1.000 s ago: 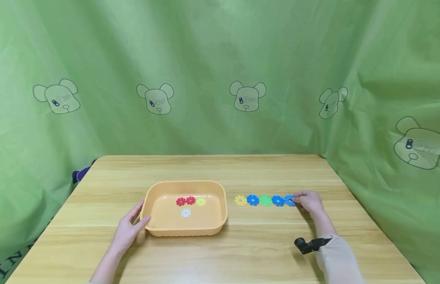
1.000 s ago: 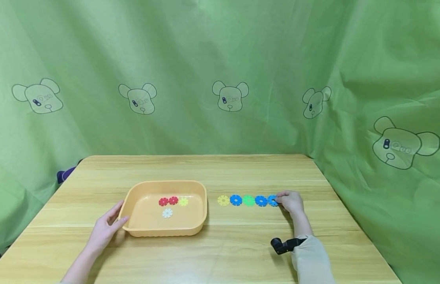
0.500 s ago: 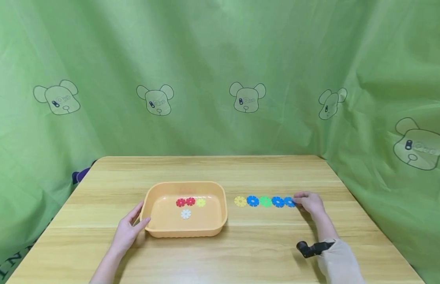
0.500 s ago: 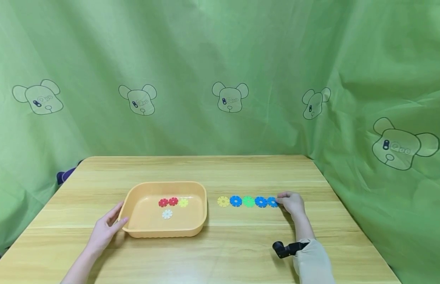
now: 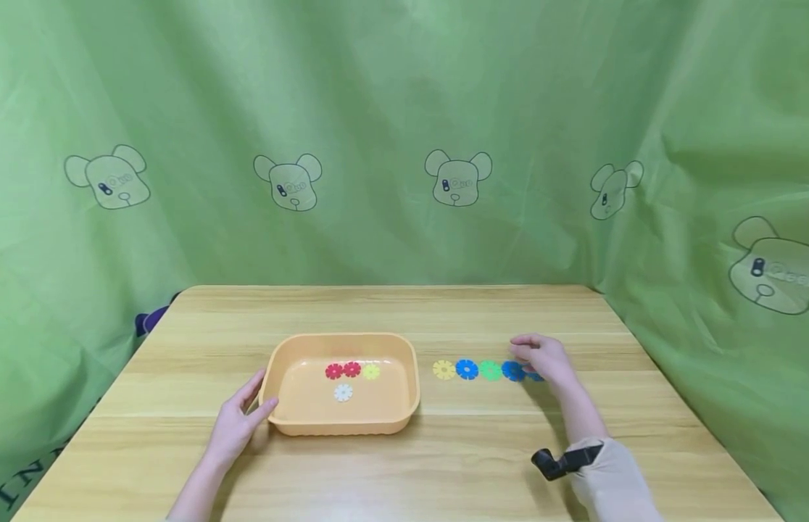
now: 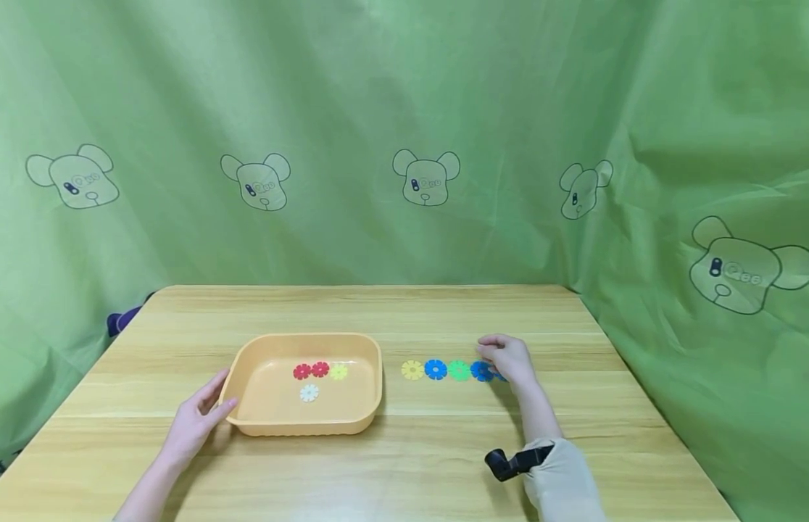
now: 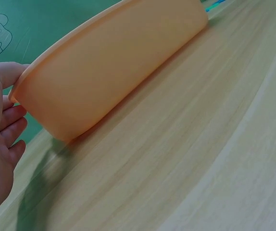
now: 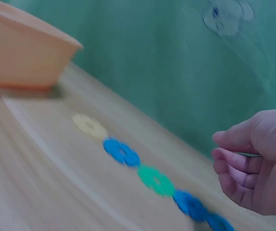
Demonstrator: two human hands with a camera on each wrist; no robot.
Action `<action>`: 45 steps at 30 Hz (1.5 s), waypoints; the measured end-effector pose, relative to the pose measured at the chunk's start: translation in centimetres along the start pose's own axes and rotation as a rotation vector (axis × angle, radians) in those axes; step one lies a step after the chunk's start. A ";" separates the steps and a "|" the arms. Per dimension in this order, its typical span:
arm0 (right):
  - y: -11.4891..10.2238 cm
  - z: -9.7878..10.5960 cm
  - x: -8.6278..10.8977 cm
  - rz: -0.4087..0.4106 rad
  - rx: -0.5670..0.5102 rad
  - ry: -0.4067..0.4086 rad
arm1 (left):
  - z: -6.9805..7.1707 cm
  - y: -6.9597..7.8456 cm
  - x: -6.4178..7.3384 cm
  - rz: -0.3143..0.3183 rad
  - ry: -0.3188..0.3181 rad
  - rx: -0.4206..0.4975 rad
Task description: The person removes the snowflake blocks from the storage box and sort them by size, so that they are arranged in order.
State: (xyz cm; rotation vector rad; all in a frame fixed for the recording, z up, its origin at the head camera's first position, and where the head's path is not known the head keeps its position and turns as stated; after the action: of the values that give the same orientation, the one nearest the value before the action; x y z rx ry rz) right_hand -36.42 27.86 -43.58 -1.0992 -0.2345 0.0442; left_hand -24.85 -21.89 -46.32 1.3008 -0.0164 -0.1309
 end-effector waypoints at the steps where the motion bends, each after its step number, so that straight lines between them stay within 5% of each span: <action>1: -0.7 -0.4 0.0 0.015 -0.012 -0.009 | 0.0 0.0 0.0 0.000 0.000 -0.001; 20: -9.6 -11.0 -1.1 0.155 -0.076 -0.209 | 0.0 0.2 0.2 0.003 -0.005 -0.004; 34: -12.3 -20.3 -2.1 0.176 -0.039 -0.399 | 0.1 -0.1 0.0 0.002 -0.001 0.000; 45: -12.1 -24.8 -3.0 0.151 0.058 -0.456 | 0.2 0.0 0.0 -0.002 0.002 -0.031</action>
State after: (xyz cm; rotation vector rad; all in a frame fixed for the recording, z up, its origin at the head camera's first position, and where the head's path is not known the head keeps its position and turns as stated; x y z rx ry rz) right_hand -35.17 0.15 -44.02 -1.0368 -0.5544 0.4368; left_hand -24.85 -22.05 -46.29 1.2700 -0.0117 -0.1312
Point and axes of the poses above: each hand's wrist, its own x-axis away from the middle knuckle, its own z-axis out of the back of the hand, y = z × x, the point moved 8 cm from there along -x, towards the middle knuckle, and after that the axes turned 10 degrees about -y, right-handed, at the moved point
